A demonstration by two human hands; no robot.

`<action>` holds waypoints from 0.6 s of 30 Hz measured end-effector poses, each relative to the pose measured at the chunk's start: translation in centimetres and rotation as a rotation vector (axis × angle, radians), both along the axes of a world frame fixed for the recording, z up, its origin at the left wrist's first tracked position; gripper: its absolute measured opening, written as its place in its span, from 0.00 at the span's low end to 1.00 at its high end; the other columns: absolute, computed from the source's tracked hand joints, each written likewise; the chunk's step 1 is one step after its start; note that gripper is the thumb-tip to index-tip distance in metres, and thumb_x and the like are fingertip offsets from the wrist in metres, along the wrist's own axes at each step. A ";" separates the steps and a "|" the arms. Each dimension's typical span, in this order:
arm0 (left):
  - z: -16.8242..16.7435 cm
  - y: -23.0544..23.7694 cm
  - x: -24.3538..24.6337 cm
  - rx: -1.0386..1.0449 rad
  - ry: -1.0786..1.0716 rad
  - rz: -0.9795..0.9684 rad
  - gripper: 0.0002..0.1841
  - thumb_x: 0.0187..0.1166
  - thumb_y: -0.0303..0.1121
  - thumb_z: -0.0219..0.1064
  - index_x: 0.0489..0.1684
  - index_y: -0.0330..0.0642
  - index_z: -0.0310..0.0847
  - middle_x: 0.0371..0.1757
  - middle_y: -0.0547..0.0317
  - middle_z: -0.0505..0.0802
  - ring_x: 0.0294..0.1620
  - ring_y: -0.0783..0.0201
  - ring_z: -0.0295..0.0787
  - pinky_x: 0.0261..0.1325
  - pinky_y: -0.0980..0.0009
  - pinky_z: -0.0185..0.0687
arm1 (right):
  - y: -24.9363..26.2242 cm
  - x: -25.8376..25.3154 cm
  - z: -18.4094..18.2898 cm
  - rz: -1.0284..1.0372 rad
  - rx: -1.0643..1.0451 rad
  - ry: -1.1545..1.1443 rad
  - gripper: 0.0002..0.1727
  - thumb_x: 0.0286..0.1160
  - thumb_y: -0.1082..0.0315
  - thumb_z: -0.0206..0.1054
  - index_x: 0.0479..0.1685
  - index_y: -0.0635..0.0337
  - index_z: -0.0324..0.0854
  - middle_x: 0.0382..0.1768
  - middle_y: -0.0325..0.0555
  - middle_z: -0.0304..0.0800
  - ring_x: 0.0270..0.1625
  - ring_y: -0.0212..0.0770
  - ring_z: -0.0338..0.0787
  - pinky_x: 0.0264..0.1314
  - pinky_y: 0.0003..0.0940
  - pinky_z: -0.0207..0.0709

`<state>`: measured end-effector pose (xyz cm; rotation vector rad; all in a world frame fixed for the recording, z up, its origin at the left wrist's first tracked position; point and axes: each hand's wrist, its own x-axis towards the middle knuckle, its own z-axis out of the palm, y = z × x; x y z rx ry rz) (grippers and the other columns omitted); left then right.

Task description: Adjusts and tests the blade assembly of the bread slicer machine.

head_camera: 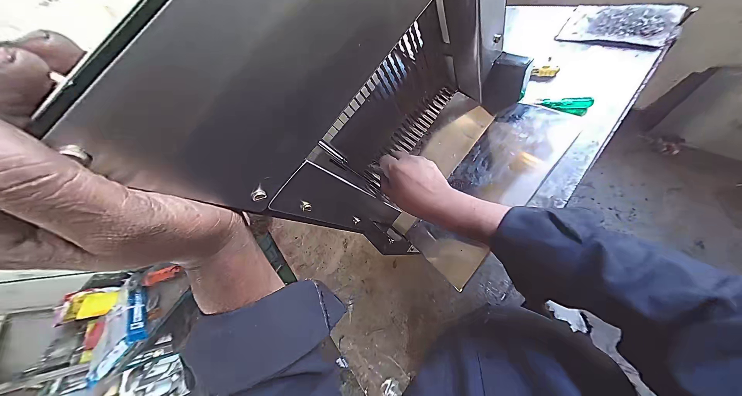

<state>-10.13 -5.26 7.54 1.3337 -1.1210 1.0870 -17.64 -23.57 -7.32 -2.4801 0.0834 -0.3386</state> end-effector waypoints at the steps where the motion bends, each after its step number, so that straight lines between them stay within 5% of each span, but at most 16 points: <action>1: 0.2 0.0 0.3 -0.015 -0.016 -0.044 0.19 0.90 0.23 0.36 0.50 0.26 0.77 0.53 0.41 0.91 0.65 0.46 0.88 0.68 0.52 0.84 | 0.0 0.0 -0.4 0.003 -0.044 0.002 0.10 0.85 0.64 0.61 0.46 0.61 0.84 0.44 0.55 0.89 0.45 0.55 0.93 0.40 0.53 0.86; 6: -0.3 0.2 -0.1 -0.046 0.023 0.036 0.19 0.89 0.26 0.36 0.53 0.29 0.77 0.55 0.48 0.91 0.65 0.55 0.88 0.70 0.59 0.83 | -0.4 0.1 -0.5 0.032 -0.032 0.050 0.10 0.84 0.65 0.62 0.47 0.62 0.85 0.42 0.56 0.90 0.45 0.57 0.93 0.42 0.54 0.86; 9: 0.2 -1.1 -0.4 -0.122 0.015 -0.046 0.18 0.90 0.24 0.35 0.49 0.26 0.75 0.52 0.43 0.91 0.65 0.49 0.88 0.72 0.52 0.81 | 0.0 0.5 1.3 0.100 0.010 0.053 0.11 0.85 0.72 0.58 0.54 0.64 0.86 0.48 0.58 0.90 0.51 0.58 0.93 0.48 0.55 0.86; 12: 0.0 0.0 0.1 -0.049 -0.011 0.014 0.19 0.88 0.24 0.36 0.51 0.25 0.76 0.54 0.40 0.90 0.67 0.46 0.87 0.73 0.49 0.80 | -0.1 1.3 3.8 0.081 0.067 -0.192 0.10 0.84 0.70 0.60 0.47 0.63 0.87 0.43 0.54 0.91 0.47 0.54 0.93 0.47 0.51 0.86; 14: -0.4 0.8 0.1 0.028 -0.009 0.123 0.20 0.89 0.27 0.36 0.54 0.28 0.77 0.55 0.46 0.90 0.65 0.52 0.87 0.69 0.54 0.82 | -0.2 1.1 5.2 0.099 0.069 -0.252 0.11 0.85 0.69 0.59 0.45 0.63 0.87 0.41 0.54 0.90 0.46 0.53 0.93 0.46 0.49 0.87; 18: -0.5 1.0 -0.2 0.057 0.042 0.155 0.21 0.91 0.31 0.35 0.55 0.30 0.76 0.57 0.45 0.89 0.68 0.49 0.86 0.72 0.50 0.80 | -2.1 1.3 1.4 0.282 0.005 0.185 0.09 0.84 0.70 0.60 0.45 0.61 0.86 0.43 0.56 0.90 0.50 0.57 0.92 0.48 0.58 0.85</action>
